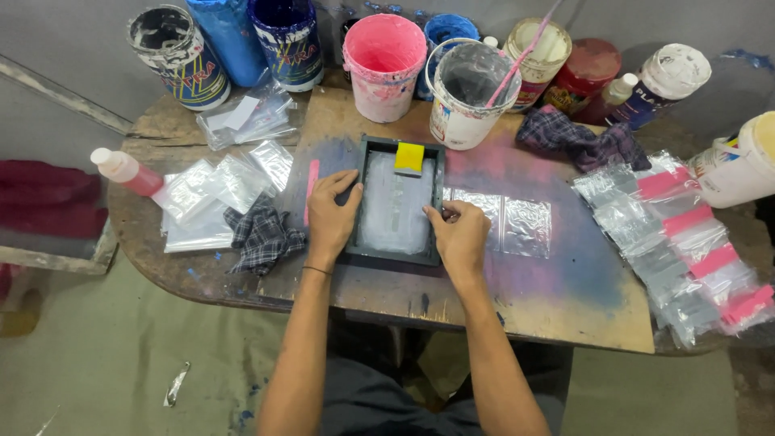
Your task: Applying emulsion or ink to a screen printing frame using a sponge and a brush on a workbench.
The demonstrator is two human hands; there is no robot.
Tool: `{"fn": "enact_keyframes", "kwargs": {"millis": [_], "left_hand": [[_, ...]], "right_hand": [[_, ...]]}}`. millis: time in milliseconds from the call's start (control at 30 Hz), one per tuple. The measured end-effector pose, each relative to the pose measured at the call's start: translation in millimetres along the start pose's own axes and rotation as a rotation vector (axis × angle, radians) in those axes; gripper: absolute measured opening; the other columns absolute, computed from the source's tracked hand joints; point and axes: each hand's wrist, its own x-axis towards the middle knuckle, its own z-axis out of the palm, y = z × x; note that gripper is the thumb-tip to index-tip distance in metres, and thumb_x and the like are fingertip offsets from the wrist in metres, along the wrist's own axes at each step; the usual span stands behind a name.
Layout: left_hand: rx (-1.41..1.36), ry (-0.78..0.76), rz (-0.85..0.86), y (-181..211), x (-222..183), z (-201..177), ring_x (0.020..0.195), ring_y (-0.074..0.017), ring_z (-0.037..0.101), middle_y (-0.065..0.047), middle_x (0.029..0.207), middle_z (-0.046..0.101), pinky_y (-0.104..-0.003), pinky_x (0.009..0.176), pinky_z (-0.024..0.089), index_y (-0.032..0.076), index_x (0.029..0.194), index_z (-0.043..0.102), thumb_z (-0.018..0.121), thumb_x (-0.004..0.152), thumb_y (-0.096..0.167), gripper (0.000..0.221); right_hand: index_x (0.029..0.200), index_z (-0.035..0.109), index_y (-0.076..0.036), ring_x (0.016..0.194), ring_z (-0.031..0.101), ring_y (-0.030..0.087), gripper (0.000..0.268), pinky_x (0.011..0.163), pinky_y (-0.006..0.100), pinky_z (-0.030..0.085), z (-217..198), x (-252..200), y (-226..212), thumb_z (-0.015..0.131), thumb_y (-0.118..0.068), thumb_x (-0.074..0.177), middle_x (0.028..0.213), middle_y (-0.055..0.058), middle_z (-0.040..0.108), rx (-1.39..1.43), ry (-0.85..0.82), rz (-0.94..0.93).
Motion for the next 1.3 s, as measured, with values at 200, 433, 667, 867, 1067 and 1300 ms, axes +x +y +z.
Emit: {"fn": "enact_keyframes", "kwargs": {"millis": [200,433,667,867,1067,1300], "left_hand": [[-0.055,0.028,-0.023,7.9,-0.2,-3.4,0.117,-0.0336,0.064,-0.018,0.118,0.072,-0.045,0.103,0.047,0.005,0.124,0.072,0.07,0.095,0.019,0.032],[0.099,0.16,0.191,31.1,19.6,23.0,0.106,-0.0277,0.067,-0.011,0.11,0.072,-0.04,0.095,0.052,0.01,0.118,0.074,0.068,0.096,0.01,0.023],[-0.523,-0.091,-0.234,61.3,78.9,113.9,0.093,-0.0323,0.075,-0.023,0.107,0.072,-0.037,0.079,0.063,0.002,0.126,0.065,0.081,0.086,0.027,0.05],[-0.873,-0.068,-0.539,95.1,98.2,131.7,0.068,-0.0166,0.067,-0.013,0.09,0.068,-0.028,0.064,0.061,-0.001,0.114,0.058,0.082,0.074,0.029,0.056],[-0.906,-0.043,-0.548,97.8,101.6,137.8,0.062,-0.0152,0.062,-0.011,0.083,0.061,-0.032,0.062,0.063,0.004,0.1,0.052,0.084,0.074,0.024,0.045],[-0.935,-0.065,-0.565,93.8,111.8,139.5,0.069,-0.0228,0.071,-0.012,0.079,0.065,-0.035,0.07,0.066,0.003,0.086,0.056,0.085,0.075,0.005,0.031]], "right_hand": [[0.099,0.08,-0.004,0.075,0.074,0.035,0.024,0.06,0.041,0.057,-24.1,15.6,-11.5,0.081,-0.026,0.09,0.084,0.018,0.076,-0.067,0.033,-0.058],[0.105,0.08,-0.011,0.079,0.074,0.029,0.015,0.069,0.038,0.057,-58.5,98.7,-21.0,0.073,-0.021,0.095,0.089,0.012,0.077,-0.044,0.261,-0.259],[0.112,0.078,-0.007,0.082,0.075,0.032,0.025,0.069,0.04,0.058,-66.8,211.7,-30.3,0.076,-0.022,0.093,0.088,0.016,0.075,0.004,0.475,-0.46],[0.099,0.072,-0.006,0.075,0.061,0.017,0.027,0.07,0.037,0.05,-82.0,257.4,-65.4,0.064,-0.031,0.105,0.086,0.005,0.07,0.019,0.417,-0.49],[0.078,0.05,-0.017,0.08,0.048,0.019,0.042,0.075,0.038,0.039,-94.9,301.6,-73.7,0.066,-0.033,0.113,0.081,0.0,0.052,-0.004,0.331,-0.548],[0.084,0.073,-0.009,0.067,0.045,0.011,0.034,0.06,0.034,0.036,-120.0,286.5,-82.8,0.067,-0.019,0.116,0.071,-0.003,0.053,-0.024,0.32,-0.721]]}}
